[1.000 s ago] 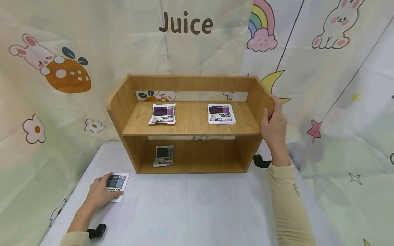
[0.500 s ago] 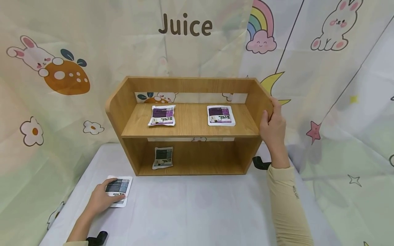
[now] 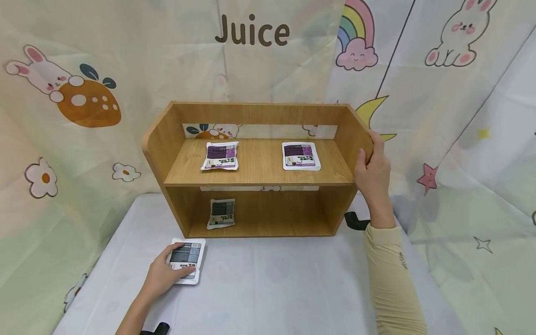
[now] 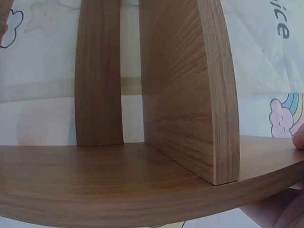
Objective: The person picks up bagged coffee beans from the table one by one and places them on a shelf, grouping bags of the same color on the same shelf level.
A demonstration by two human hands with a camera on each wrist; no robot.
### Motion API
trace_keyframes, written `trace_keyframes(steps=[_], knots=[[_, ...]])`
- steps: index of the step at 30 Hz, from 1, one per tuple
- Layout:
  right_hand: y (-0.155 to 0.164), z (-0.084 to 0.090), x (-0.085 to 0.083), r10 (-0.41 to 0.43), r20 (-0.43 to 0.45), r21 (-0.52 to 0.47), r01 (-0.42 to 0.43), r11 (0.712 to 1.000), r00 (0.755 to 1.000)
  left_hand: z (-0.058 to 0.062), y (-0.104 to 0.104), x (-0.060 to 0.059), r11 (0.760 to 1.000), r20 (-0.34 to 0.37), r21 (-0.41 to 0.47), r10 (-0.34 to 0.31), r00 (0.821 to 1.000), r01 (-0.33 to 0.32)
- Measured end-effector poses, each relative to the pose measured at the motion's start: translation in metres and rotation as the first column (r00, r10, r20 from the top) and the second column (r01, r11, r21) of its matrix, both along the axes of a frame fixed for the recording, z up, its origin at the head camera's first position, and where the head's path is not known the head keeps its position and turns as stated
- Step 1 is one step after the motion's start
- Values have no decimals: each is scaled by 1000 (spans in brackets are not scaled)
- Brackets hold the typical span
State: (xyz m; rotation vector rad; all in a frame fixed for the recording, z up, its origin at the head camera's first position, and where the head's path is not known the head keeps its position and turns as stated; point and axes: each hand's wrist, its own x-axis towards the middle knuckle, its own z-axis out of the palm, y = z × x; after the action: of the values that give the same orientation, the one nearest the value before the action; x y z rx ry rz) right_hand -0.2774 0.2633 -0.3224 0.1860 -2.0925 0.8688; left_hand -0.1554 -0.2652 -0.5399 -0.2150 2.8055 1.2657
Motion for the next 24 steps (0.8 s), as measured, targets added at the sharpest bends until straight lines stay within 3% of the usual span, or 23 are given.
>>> trace_keyframes(steps=[9, 17, 24], knots=[[0, 2, 2, 14, -6, 0, -14, 1000, 1000, 4, 37, -11, 997, -82, 68, -16, 997, 22], [-1, 1, 3, 9, 5, 4, -9, 1000, 1000, 3, 67, -17, 993, -78, 106, -36, 996, 44], [1, -1, -1, 10, -1, 1, -10, 1000, 1000, 5, 88, -31, 986, -130, 149, -49, 990, 68]])
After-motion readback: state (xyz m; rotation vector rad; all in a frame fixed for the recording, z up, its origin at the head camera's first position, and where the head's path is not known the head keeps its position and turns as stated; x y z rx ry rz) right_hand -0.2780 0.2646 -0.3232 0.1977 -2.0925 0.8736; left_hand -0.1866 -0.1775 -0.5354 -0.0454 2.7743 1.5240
